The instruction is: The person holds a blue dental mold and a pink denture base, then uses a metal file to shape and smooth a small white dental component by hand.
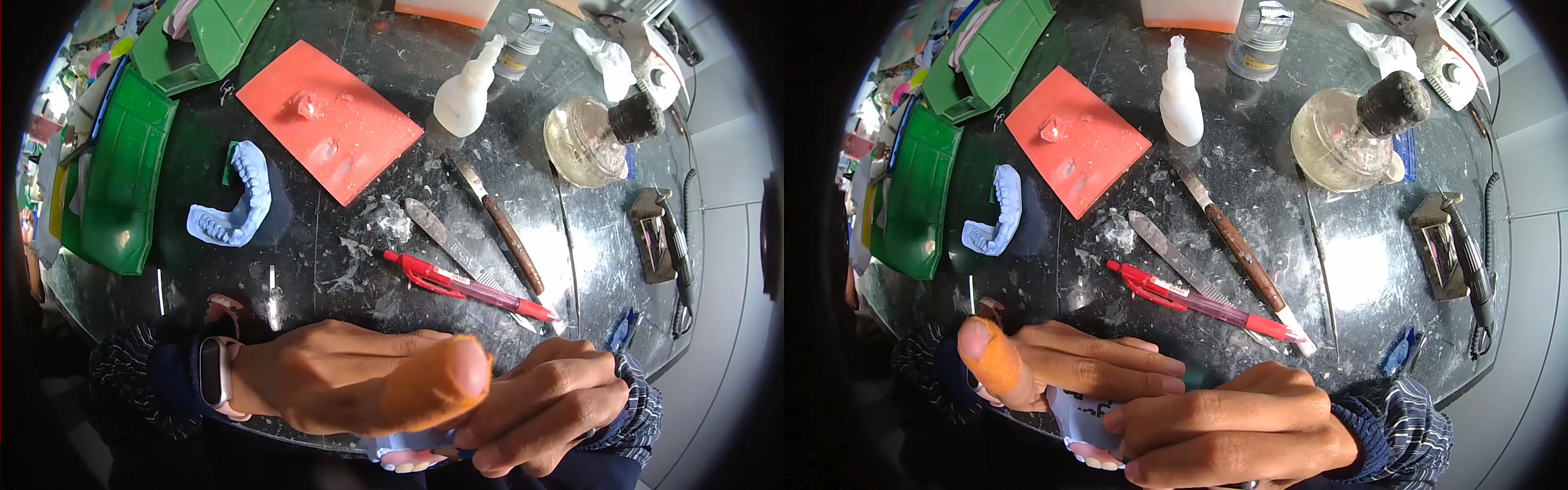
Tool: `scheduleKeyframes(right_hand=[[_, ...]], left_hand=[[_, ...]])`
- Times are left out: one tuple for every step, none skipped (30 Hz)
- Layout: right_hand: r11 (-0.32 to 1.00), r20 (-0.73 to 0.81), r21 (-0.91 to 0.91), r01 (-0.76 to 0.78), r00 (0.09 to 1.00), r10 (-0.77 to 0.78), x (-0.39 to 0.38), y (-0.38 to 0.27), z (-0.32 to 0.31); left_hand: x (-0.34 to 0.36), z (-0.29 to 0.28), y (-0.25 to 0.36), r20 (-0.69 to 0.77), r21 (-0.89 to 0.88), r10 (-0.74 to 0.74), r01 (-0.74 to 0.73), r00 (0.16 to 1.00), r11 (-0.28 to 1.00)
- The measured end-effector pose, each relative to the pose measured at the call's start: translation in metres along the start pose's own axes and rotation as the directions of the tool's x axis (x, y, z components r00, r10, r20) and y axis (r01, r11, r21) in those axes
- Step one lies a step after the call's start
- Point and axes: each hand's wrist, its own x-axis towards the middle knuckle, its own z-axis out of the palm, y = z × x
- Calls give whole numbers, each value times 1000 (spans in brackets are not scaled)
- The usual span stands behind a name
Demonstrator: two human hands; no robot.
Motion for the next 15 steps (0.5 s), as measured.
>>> scheduleKeyframes(right_hand=[[1000,17,5,6,1000,-6,1,0,0],[1000,15,4,5,1000,-5,2,1,0],[1000,12,16,13,1000,-14,2,2,0],[999,11,28,25,1000,-25,2,2,0],[999,10,28,26,1000,-27,1,4,3],[997,-24,55,54,998,-53,1,6,6],[994,-59,78,80,995,-75,1,7,8],[994,-61,75,79,995,-74,1,7,7],[995,-50,52,85,995,-83,1,6,6],[995,-37,37,94,995,-92,1,7,6],[995,-37,40,94,995,-92,0,8,6],[994,-45,26,107,993,-105,-1,10,6],[993,-53,8,118,992,-117,-1,12,7],[993,-54,8,117,992,-116,-2,13,6],[993,-38,36,115,993,-114,-2,14,4]], left_hand=[[2,-1,-2,-3,2,17,-17,1000,1000],[0,-3,-9,41,45,121,-123,992,991],[-1,-4,-11,66,65,172,-176,983,982],[-1,-4,-12,90,85,222,-229,971,970],[-1,-3,-11,83,64,214,-220,973,973],[-2,-3,-10,80,55,210,-215,974,975],[-2,-3,-10,78,42,209,-212,975,976],[-2,-2,-10,55,69,208,-212,977,975],[-2,-1,-8,45,82,210,-213,977,974],[-2,-1,-7,32,98,205,-207,978,973],[-2,0,-4,30,115,157,-159,987,980],[-4,0,-5,29,124,131,-134,991,983],[-5,1,-5,28,131,109,-112,994,985],[-8,1,-10,38,154,119,-124,992,980],[-10,1,-10,42,166,124,-129,991,978]])
